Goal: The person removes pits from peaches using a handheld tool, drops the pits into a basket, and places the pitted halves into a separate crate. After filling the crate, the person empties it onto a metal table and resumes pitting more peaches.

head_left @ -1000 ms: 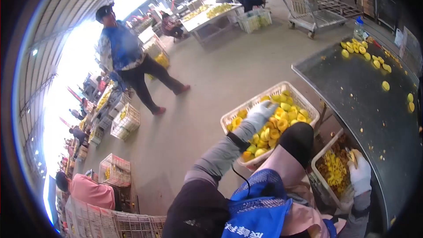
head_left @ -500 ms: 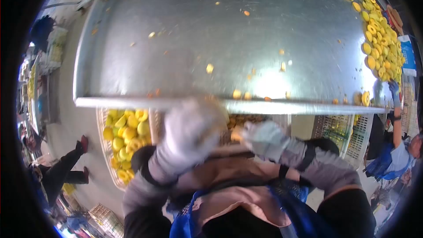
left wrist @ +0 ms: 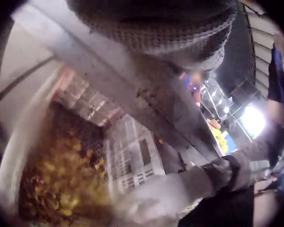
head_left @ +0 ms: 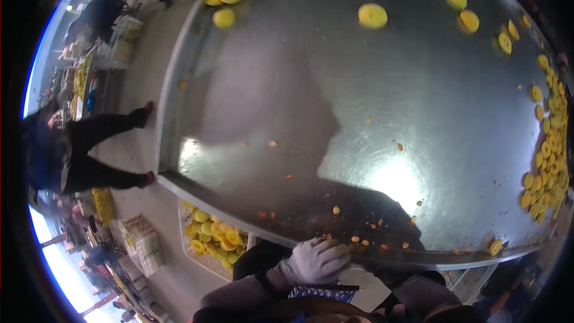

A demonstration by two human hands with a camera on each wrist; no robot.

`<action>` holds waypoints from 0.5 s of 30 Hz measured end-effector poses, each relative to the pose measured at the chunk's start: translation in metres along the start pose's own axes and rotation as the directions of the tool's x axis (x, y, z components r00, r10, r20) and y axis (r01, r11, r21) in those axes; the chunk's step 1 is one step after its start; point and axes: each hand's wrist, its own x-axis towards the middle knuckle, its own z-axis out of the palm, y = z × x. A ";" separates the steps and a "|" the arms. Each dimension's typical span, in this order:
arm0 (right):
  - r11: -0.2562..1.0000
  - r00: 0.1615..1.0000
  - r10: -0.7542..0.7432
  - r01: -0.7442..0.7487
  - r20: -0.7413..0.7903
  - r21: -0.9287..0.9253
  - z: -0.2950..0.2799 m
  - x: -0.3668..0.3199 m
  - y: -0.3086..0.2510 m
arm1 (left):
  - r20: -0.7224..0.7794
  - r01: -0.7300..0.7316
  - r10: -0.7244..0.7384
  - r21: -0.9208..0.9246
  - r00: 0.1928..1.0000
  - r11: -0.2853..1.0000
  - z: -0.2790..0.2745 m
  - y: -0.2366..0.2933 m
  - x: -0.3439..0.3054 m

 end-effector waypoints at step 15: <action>0.917 0.923 0.381 -0.372 0.045 -0.144 -0.200 -0.176 -0.130 | -0.080 0.619 -0.976 -0.762 0.202 0.190 -0.185 0.293 -0.167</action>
